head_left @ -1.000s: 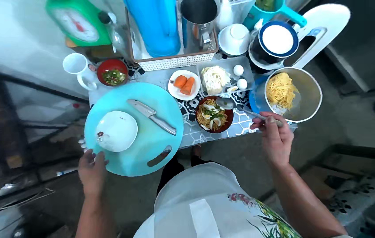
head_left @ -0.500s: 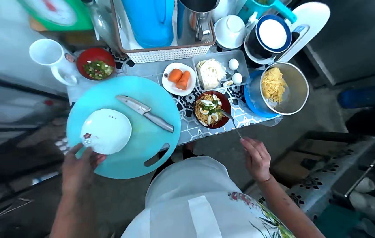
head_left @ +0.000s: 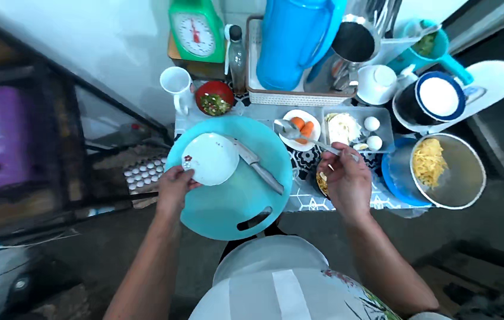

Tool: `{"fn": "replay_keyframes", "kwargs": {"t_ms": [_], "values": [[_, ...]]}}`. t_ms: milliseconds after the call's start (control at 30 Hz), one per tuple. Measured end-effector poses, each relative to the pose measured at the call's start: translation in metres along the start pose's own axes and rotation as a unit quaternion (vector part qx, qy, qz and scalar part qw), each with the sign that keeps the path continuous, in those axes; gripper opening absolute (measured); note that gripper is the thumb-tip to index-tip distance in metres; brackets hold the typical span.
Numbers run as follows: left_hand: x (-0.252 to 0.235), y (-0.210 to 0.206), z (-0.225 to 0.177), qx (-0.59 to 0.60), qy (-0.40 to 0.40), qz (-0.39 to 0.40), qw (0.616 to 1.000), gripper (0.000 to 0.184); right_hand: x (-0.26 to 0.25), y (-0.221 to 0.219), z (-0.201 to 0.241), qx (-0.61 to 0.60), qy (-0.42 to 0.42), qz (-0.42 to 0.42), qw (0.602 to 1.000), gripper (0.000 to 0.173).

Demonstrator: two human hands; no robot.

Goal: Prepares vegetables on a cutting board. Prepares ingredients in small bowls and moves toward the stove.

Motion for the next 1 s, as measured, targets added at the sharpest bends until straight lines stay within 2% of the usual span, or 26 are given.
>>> {"fn": "replay_keyframes", "kwargs": {"t_ms": [100, 200, 400, 533, 633, 833, 933, 1000], "values": [[-0.026, -0.020, -0.021, 0.052, -0.009, 0.012, 0.999, 0.024, -0.016, -0.029, -0.004, 0.016, 0.024, 0.021, 0.999, 0.031], [-0.055, -0.042, -0.043, 0.114, -0.027, 0.024, 0.993, 0.026, -0.024, -0.034, -0.011, 0.039, 0.019, 0.003, 0.999, 0.030], [-0.093, -0.077, -0.075, 0.151, -0.055, 0.034, 0.986, 0.032, -0.034, 0.005, -0.018, 0.090, 0.010, -0.095, 0.991, 0.026], [-0.098, -0.078, -0.076, 0.152, -0.044, 0.026, 0.987, 0.033, -0.031, 0.016, -0.032, 0.079, -0.032, -0.128, 0.988, 0.024], [-0.097, -0.075, -0.068, 0.155, -0.041, 0.027, 0.987, 0.036, -0.031, -0.013, -0.049, 0.033, -0.069, -0.069, 0.995, 0.025], [-0.069, -0.058, -0.056, 0.088, -0.075, 0.057, 0.992, 0.040, -0.057, -0.118, -0.094, -0.002, -0.144, 0.092, 0.985, 0.028], [-0.042, -0.022, -0.038, 0.034, -0.124, 0.048, 0.991, 0.040, -0.079, -0.156, -0.114, 0.015, -0.151, 0.121, 0.981, 0.028], [-0.023, 0.020, -0.019, 0.018, -0.146, 0.003, 0.989, 0.038, -0.088, -0.169, -0.122, 0.013, -0.147, 0.124, 0.981, 0.033]]}}
Point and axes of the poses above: each hand's wrist, its own x-axis away from the middle knuckle, its own y-axis out of the back of the hand, z = x × y, the point moved 8 cm from there along -x, towards the middle knuckle, and after that the axes turned 2 degrees about z, right-handed, at the moved point
